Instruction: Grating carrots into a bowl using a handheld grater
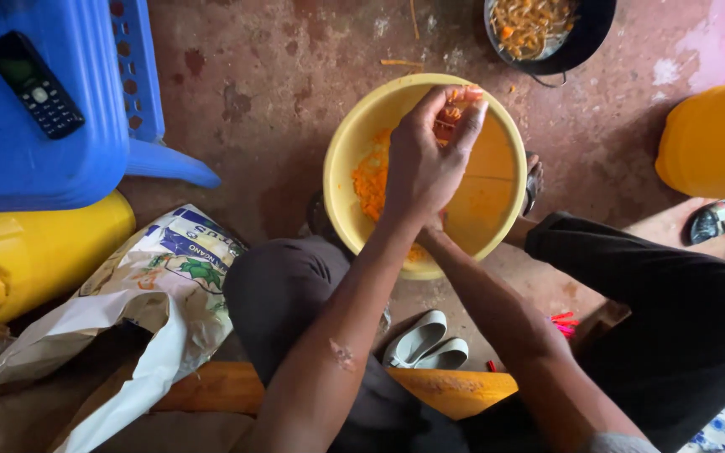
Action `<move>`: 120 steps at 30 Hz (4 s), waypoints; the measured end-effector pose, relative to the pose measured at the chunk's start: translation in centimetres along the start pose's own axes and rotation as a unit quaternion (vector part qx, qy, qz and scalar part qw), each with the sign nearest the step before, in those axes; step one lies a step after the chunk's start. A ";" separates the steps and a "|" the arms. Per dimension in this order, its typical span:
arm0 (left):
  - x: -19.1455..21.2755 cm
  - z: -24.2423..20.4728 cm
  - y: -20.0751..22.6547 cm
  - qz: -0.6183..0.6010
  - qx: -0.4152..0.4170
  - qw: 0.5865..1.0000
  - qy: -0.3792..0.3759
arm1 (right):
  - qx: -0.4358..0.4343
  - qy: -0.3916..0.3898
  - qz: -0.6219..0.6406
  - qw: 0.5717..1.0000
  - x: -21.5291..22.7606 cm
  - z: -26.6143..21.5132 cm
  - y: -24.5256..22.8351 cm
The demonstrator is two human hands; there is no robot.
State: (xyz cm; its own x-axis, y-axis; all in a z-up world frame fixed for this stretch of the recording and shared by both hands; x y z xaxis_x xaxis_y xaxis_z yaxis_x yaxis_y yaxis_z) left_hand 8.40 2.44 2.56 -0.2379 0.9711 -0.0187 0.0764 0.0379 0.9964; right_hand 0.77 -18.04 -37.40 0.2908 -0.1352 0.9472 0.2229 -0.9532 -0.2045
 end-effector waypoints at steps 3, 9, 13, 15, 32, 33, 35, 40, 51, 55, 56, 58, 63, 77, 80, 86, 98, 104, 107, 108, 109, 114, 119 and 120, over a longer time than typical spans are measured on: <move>-0.1 0.5 -1.3 0.017 0.026 0.999 -0.018 | 0.029 0.031 -0.018 0.999 2.2 0.3 -0.8; 1.1 1.5 -1.0 -0.013 -0.013 1.000 -0.004 | 0.074 0.088 -0.050 0.992 -3.3 2.1 1.5; 2.2 1.7 -0.1 -0.018 0.011 1.000 0.000 | -0.071 -0.107 0.033 0.991 11.1 4.0 -3.2; 2.8 1.8 0.3 -0.046 -0.003 0.999 0.028 | -0.056 0.006 0.052 0.997 15.7 5.0 -3.7; 2.1 2.0 -0.8 -0.100 -0.007 0.994 0.037 | -0.129 -0.106 0.119 0.979 5.8 -6.6 -6.3; 2.1 2.3 -0.6 -0.097 -0.020 0.994 0.040 | -0.139 -0.094 0.113 0.979 7.3 -5.2 -5.8; 2.2 2.4 0.2 -0.090 -0.017 0.995 0.032 | -0.132 -0.040 0.104 0.985 10.1 -2.5 -4.4; 2.1 2.2 0.2 -0.074 -0.004 0.997 0.035 | -0.234 0.026 0.151 0.960 17.8 -1.8 -2.1; 2.2 2.2 -0.8 -0.086 0.028 0.995 0.039 | -0.157 -0.137 0.168 0.964 2.3 -8.0 -9.5; 2.1 2.1 -1.1 -0.069 -0.007 0.997 0.019 | -0.093 -0.101 0.239 0.961 5.3 -4.3 -5.1; 1.6 2.2 -1.4 -0.082 -0.005 0.997 0.009 | -0.095 -0.108 0.239 0.960 8.1 -3.2 -4.2; 1.0 2.4 -1.7 -0.100 -0.012 0.995 -0.002 | -0.094 -0.106 0.232 0.962 13.7 -1.7 -2.2; -0.5 2.1 -4.8 0.147 0.047 0.985 -0.074 | -0.012 -0.096 0.283 0.954 30.0 -1.8 -2.6; -6.3 -6.9 -2.0 0.126 0.005 0.937 -0.326 | -0.092 0.103 0.580 0.803 40.3 -6.5 -2.0; -5.0 -6.5 -4.3 0.138 0.050 0.956 -0.255 | -0.090 0.141 0.580 0.797 38.2 -4.7 0.7; -1.9 -5.1 -12.1 -0.155 0.223 0.953 -0.136 | -0.022 0.084 0.685 0.724 35.1 -3.3 -0.4; 2.7 -9.6 -10.2 -0.060 0.216 0.973 -0.054 | 0.007 0.073 0.499 0.863 34.7 -6.8 -1.9; 3.1 -8.7 -6.2 -0.034 0.184 0.979 -0.086 | -0.024 0.054 0.437 0.897 34.5 -7.5 -2.1; 3.8 -6.2 -11.3 -0.034 0.163 0.982 -0.088 | -0.032 0.022 0.374 0.927 30.1 -5.7 -2.5; 4.0 -5.3 -13.8 -0.043 0.157 0.984 -0.072 | -0.038 0.010 0.271 0.962 27.4 -4.6 -2.0; 3.9 -2.9 -16.1 -0.048 0.162 0.982 -0.080 | -0.048 0.009 0.267 0.963 26.2 -2.9 -2.3; -0.7 -4.8 -13.4 0.021 0.191 0.976 -0.103 | 0.089 0.044 0.194 0.976 15.5 -4.0 -6.4; -2.2 -4.3 -7.7 0.050 0.122 0.987 -0.091 | 0.174 0.151 -0.105 0.967 -9.8 -6.9 -2.7; -1.7 -3.8 -5.6 0.053 0.114 0.988 -0.095 | 0.099 0.117 0.030 0.988 -12.2 -7.0 -1.5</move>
State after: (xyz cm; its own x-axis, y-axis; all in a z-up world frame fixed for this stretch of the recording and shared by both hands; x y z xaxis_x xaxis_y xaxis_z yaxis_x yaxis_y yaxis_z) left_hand 4.73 -0.31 -2.66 -0.0328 0.9983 0.0486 0.3120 -0.0360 0.9494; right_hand -9.61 -16.79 -46.94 0.0915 -0.2706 0.9583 0.3962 -0.8730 -0.2844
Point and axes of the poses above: each hand's wrist, its own z-axis towards the middle knuckle, its own x-axis out of the back of the hand, y = z × x, the point moved 9 cm from there along z, towards the middle knuckle, and after that the axes turned 5 degrees about -z, right-handed, at the moved point
